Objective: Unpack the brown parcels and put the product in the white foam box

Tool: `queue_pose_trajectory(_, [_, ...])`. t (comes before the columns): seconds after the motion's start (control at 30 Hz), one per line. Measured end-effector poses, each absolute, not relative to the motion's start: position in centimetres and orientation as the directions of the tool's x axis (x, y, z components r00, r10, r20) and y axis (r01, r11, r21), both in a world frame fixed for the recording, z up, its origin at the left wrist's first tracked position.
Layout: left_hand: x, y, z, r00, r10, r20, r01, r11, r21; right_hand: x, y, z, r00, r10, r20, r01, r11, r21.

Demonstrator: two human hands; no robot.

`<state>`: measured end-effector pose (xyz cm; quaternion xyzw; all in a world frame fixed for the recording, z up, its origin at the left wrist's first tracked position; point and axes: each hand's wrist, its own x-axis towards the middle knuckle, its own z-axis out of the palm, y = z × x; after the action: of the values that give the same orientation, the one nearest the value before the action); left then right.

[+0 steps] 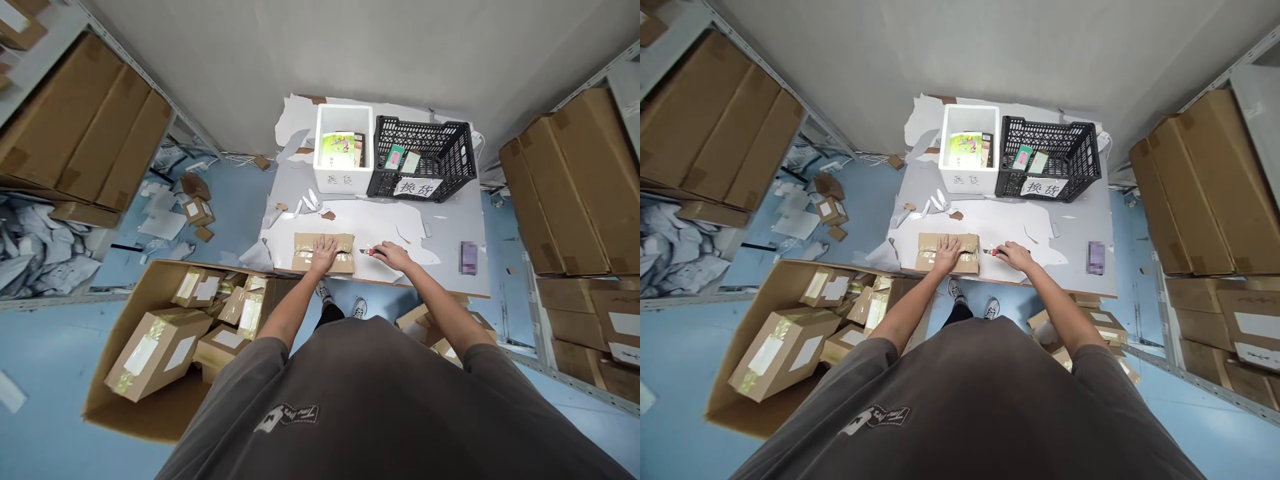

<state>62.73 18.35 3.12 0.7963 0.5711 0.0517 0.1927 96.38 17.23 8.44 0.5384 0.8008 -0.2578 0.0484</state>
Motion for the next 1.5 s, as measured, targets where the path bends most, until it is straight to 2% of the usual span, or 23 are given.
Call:
queue_pose_trajectory(0.2, [62.6, 18.5, 3.0, 0.338, 0.922, -0.191, 0.901, -0.259, 0.348, 91.4, 18.2, 8.0, -0.496, 0.785, -0.372, 0.847, 0.341, -0.409])
queue_pose_trajectory(0.33, [62.7, 18.3, 3.2, 0.327, 0.929, -0.175, 0.900, -0.249, 0.358, 91.1, 19.4, 7.8, -0.424, 0.821, -0.384, 0.877, 0.266, -0.399])
queue_pose_trajectory(0.43, [62.9, 18.1, 3.3, 0.304, 0.943, -0.133, 0.897, -0.236, 0.373, 94.4, 20.5, 8.2, -0.241, 0.900, -0.363, 0.938, 0.120, -0.324])
queue_pose_trajectory(0.5, [62.9, 18.1, 3.3, 0.298, 0.945, -0.134, 0.898, -0.230, 0.375, 97.1, 20.9, 8.6, -0.112, 0.936, -0.334, 0.945, -0.004, -0.327])
queue_pose_trajectory(0.67, [63.2, 18.3, 3.5, 0.278, 0.952, -0.124, 0.899, -0.212, 0.384, 97.3, 18.8, 7.5, 0.042, 0.905, -0.424, 0.781, -0.294, -0.551])
queue_pose_trajectory(0.73, [63.5, 18.2, 3.7, 0.269, 0.956, -0.117, 0.899, -0.205, 0.388, 94.2, 16.9, 6.2, 0.110, 0.859, -0.501, 0.676, -0.434, -0.595])
queue_pose_trajectory(0.9, [62.8, 18.2, 4.9, 0.270, 0.948, -0.166, 0.909, -0.195, 0.367, 86.1, 13.0, 3.1, 0.176, 0.796, -0.580, 0.490, -0.581, -0.649])
queue_pose_trajectory(1.0, [60.4, 19.2, 5.6, 0.277, 0.939, -0.202, 0.918, -0.196, 0.344, 84.9, 13.2, 2.5, 0.262, 0.794, -0.548, 0.444, -0.603, -0.663])
queue_pose_trajectory(1.17, [57.0, 20.1, 6.1, 0.240, 0.930, -0.278, 0.933, -0.142, 0.331, 86.0, 17.9, 2.8, 0.299, 0.807, -0.509, 0.580, -0.577, -0.574])
queue_pose_trajectory(1.3, [59.4, 17.9, 6.0, 0.088, 0.951, -0.296, 0.955, 0.003, 0.296, 85.6, 23.2, 3.4, 0.317, 0.830, -0.458, 0.659, -0.540, -0.523])
queue_pose_trajectory(1.4, [62.3, 16.3, 5.8, -0.065, 0.948, -0.312, 0.960, 0.144, 0.239, 85.5, 26.6, 4.0, 0.304, 0.847, -0.436, 0.649, -0.519, -0.556])
queue_pose_trajectory(1.5, [63.7, 16.4, 6.0, -0.141, 0.937, -0.319, 0.946, 0.223, 0.237, 85.9, 27.3, 4.9, 0.334, 0.835, -0.437, 0.560, -0.549, -0.621])
